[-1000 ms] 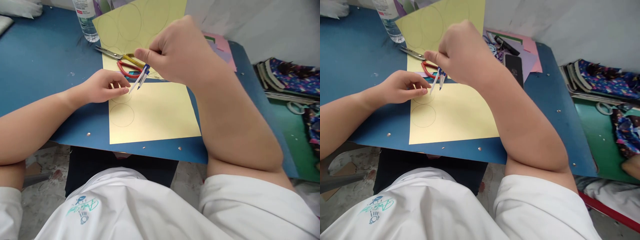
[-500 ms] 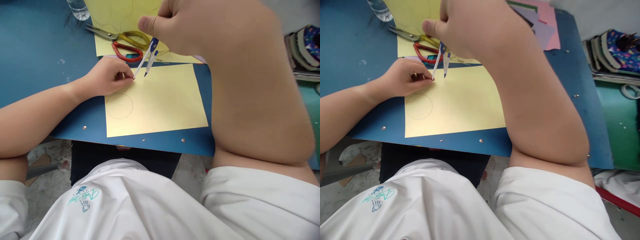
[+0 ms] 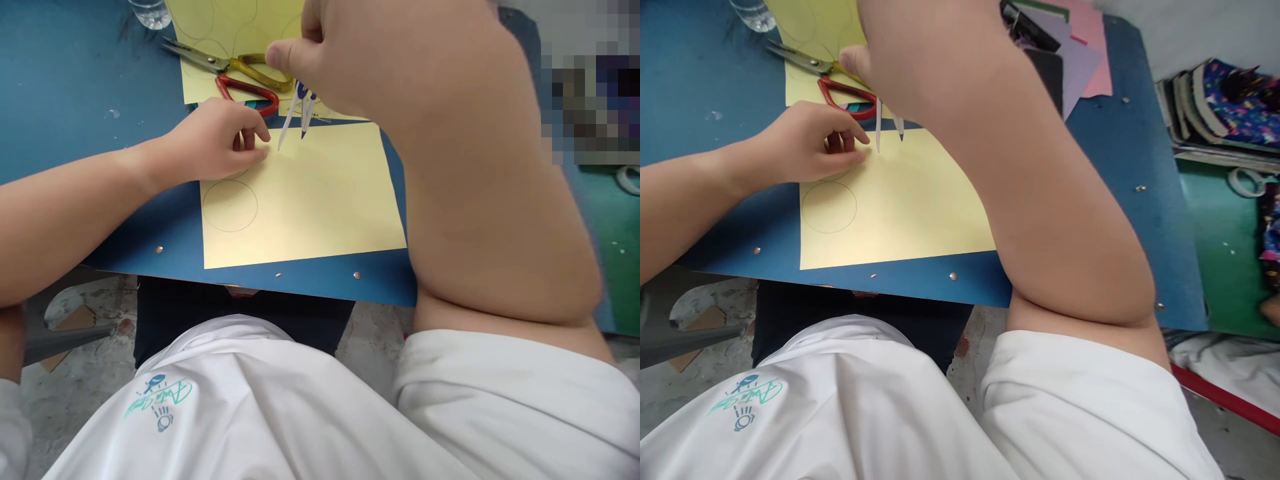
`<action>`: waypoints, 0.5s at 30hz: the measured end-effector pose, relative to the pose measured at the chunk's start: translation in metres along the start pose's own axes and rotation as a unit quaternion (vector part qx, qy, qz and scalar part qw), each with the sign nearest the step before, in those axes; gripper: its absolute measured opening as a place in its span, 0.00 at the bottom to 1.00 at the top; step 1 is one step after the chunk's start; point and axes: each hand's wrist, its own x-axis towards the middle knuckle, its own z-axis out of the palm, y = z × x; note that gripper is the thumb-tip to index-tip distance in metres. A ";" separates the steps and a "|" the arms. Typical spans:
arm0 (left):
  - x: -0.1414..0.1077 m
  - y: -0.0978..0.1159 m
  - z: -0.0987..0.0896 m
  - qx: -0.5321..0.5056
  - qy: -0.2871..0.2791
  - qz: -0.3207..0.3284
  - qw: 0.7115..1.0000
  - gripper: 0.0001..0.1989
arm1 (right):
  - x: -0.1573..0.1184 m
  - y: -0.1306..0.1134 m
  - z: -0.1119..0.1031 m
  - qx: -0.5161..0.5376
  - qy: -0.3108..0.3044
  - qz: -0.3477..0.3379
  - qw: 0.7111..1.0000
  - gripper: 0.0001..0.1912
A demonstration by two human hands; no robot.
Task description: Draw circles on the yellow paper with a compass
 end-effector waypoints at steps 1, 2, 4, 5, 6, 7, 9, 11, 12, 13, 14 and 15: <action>0.004 0.003 0.001 0.004 -0.001 -0.004 1.000 0.16 | 0.001 -0.001 0.001 -0.007 -0.001 0.000 1.000 0.28; 0.007 0.005 0.002 0.009 0.001 -0.004 1.000 0.14 | 0.002 -0.001 0.001 -0.014 -0.002 0.001 1.000 0.28; 0.012 0.008 0.006 0.011 0.007 -0.002 1.000 0.13 | 0.005 -0.001 0.003 -0.019 -0.005 0.006 1.000 0.30; 0.014 0.009 0.008 0.008 0.009 0.003 1.000 0.13 | 0.006 -0.002 0.004 -0.018 -0.006 0.006 1.000 0.31; 0.015 0.008 0.009 0.004 0.010 0.011 1.000 0.13 | 0.007 -0.002 0.004 -0.018 -0.007 0.003 1.000 0.32; 0.016 0.007 0.010 0.001 0.009 0.022 1.000 0.14 | 0.007 -0.002 0.005 -0.019 -0.007 -0.002 1.000 0.32; 0.016 0.004 0.011 0.004 0.006 0.050 0.999 0.16 | 0.006 -0.004 0.006 -0.019 -0.008 -0.008 1.000 0.31; 0.017 0.000 0.012 0.013 0.003 0.071 0.997 0.18 | 0.004 -0.007 0.004 -0.016 -0.008 -0.004 1.000 0.28; 0.017 -0.002 0.012 0.015 0.001 0.078 0.997 0.19 | 0.002 -0.009 0.003 -0.013 -0.011 0.000 1.000 0.27; 0.017 -0.003 0.012 0.016 -0.002 0.083 0.996 0.19 | -0.001 -0.010 0.001 -0.009 -0.014 0.003 1.000 0.27; 0.018 -0.005 0.013 0.015 -0.003 0.086 0.996 0.20 | -0.003 -0.012 -0.001 -0.006 -0.016 0.005 1.000 0.26; 0.018 -0.005 0.013 0.013 -0.002 0.087 0.996 0.20 | -0.005 -0.013 -0.002 -0.003 -0.018 0.007 1.000 0.26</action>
